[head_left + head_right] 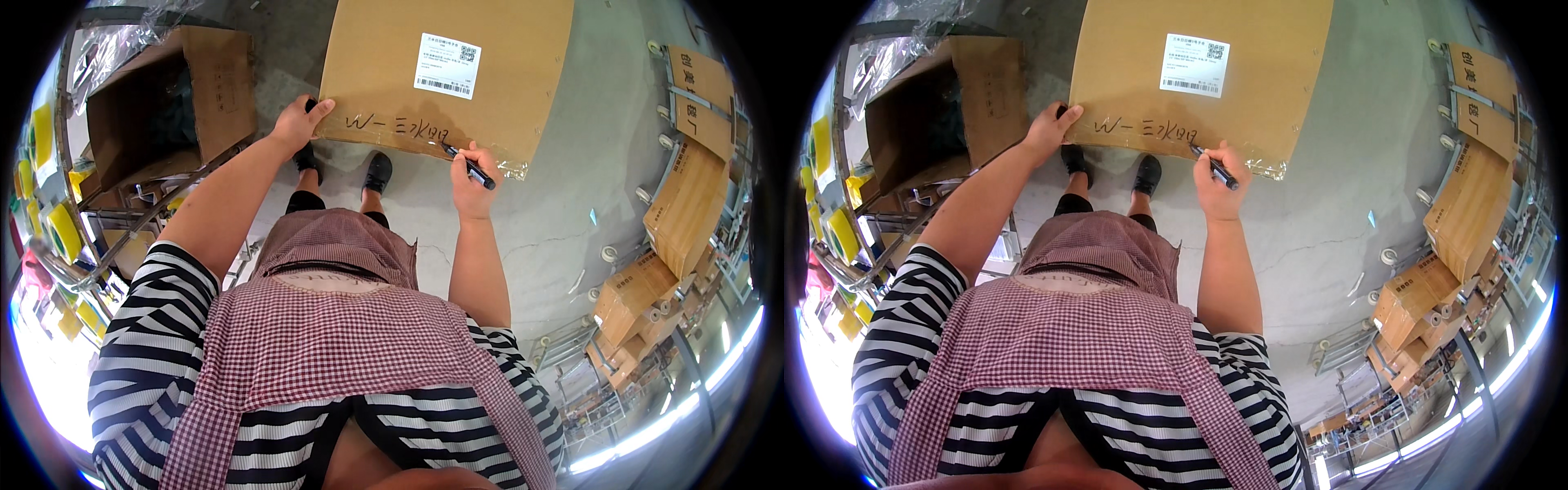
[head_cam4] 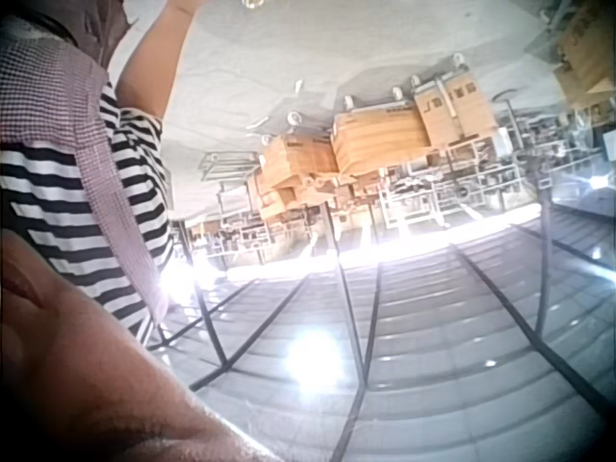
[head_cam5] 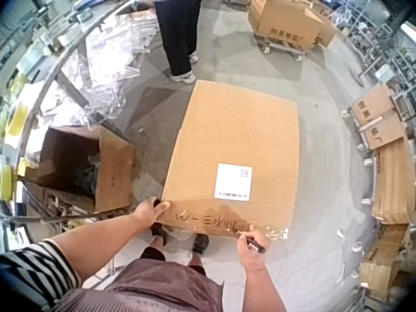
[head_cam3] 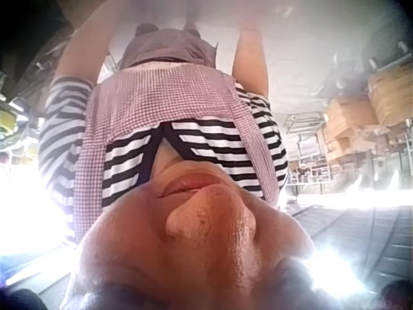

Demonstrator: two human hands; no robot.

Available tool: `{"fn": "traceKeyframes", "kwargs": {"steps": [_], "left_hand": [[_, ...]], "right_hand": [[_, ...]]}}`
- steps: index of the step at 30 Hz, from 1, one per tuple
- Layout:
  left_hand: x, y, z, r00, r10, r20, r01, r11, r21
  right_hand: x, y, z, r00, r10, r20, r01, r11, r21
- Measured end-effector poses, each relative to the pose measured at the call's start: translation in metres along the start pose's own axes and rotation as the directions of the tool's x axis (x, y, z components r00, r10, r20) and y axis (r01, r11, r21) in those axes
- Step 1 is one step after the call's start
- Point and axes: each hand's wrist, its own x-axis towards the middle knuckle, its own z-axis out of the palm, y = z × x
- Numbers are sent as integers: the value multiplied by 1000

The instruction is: The person assembles a cardboard box, seals the bottom with tape using a dispenser, applies a shipping label to the top, writes information on the box with a marker, and places black padded mailers inside before closing the top flaps.

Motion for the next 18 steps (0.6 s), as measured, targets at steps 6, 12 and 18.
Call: {"fn": "traceKeyframes", "kwargs": {"steps": [6, 12, 18], "left_hand": [[-2, 1, 1, 1000, 11, -24, -11, 1000, 29], [-3, 5, -1, 1000, 5, -13, -4, 999, 53], [-5, 5, -2, 1000, -21, 11, 20, 999, 30]], "right_hand": [[1, 7, -6, 987, 97, -125, -90, 994, 63], [2, 0, -12, 993, 108, -46, -106, 994, 42], [3, 3, -10, 998, 13, -56, -15, 999, -29]]}}
